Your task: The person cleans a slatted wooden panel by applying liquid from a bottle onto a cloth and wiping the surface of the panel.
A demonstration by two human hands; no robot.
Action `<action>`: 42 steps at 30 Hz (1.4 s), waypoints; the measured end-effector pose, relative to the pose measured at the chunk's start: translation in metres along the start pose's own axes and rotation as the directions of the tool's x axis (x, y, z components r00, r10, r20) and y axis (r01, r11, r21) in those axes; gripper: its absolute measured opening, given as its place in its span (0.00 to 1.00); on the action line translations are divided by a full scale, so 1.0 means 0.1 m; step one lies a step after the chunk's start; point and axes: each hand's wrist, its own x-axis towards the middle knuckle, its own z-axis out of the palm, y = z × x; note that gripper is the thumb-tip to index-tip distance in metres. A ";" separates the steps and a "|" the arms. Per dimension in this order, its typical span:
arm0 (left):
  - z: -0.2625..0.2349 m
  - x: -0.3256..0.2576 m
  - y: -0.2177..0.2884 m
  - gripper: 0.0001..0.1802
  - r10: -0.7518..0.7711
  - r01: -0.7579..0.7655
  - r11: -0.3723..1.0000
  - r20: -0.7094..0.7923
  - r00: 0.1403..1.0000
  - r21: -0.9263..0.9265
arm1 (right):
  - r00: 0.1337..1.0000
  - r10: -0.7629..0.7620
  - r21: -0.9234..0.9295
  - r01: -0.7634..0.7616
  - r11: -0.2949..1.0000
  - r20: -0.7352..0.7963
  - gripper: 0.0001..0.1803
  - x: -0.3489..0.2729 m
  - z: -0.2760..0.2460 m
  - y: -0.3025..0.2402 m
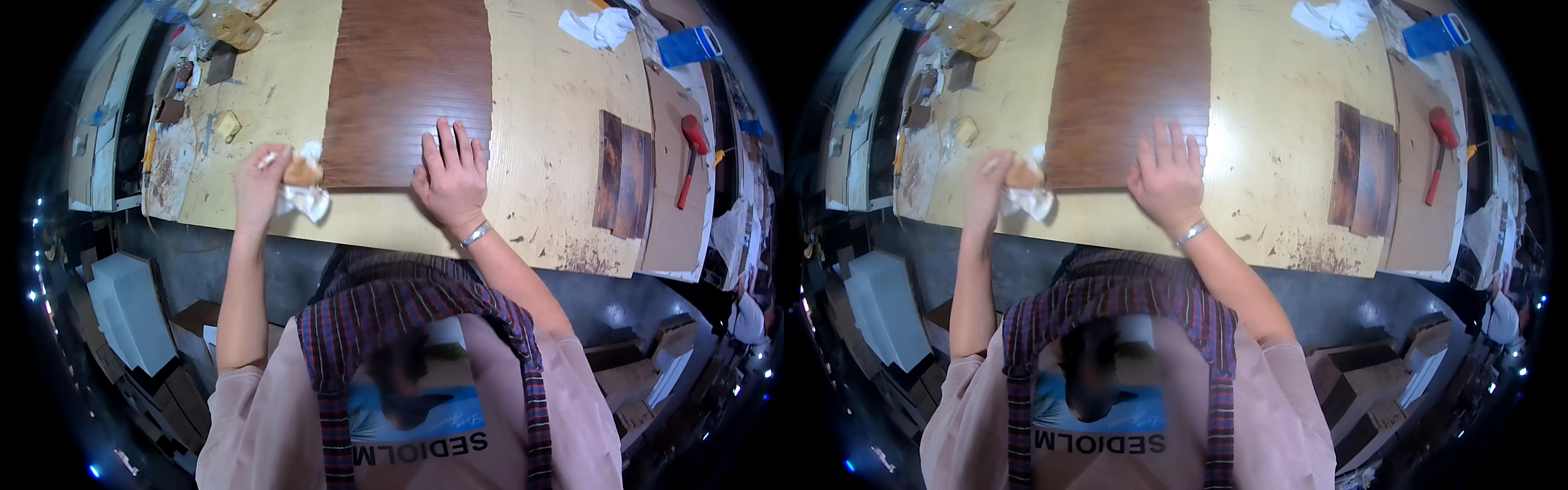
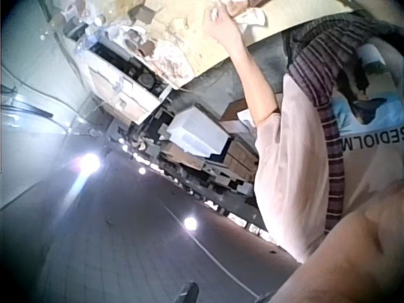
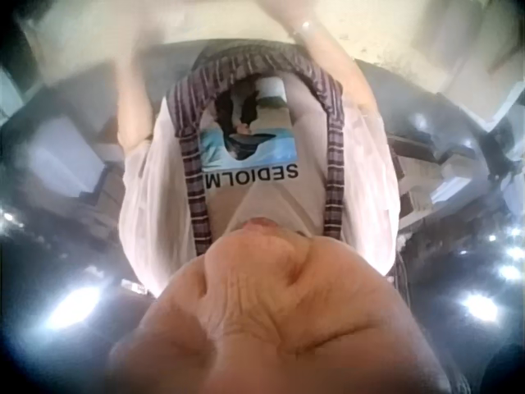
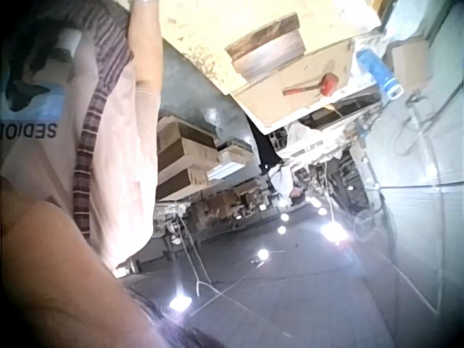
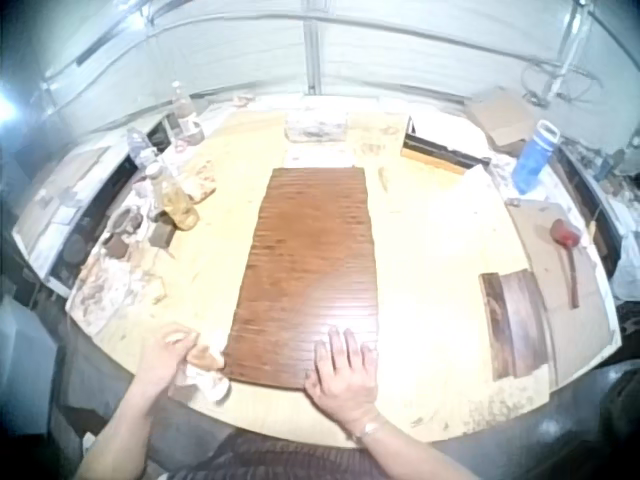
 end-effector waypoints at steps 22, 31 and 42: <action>1.02 0.91 0.40 0.27 0.554 -0.907 0.260 0.718 0.422 0.332 | 0.997 0.077 -0.084 -0.075 0.994 0.016 0.21 0.01 -0.06 -0.11; 0.55 0.87 0.08 0.26 0.542 -0.920 0.256 0.744 0.392 0.298 | 0.996 0.073 -0.062 -0.069 0.996 0.053 0.22 0.04 -0.10 -0.13; 0.25 0.76 -0.07 0.25 0.578 -0.903 0.306 0.694 0.429 0.303 | 0.995 0.070 -0.118 -0.062 0.991 0.065 0.24 0.07 -0.10 -0.13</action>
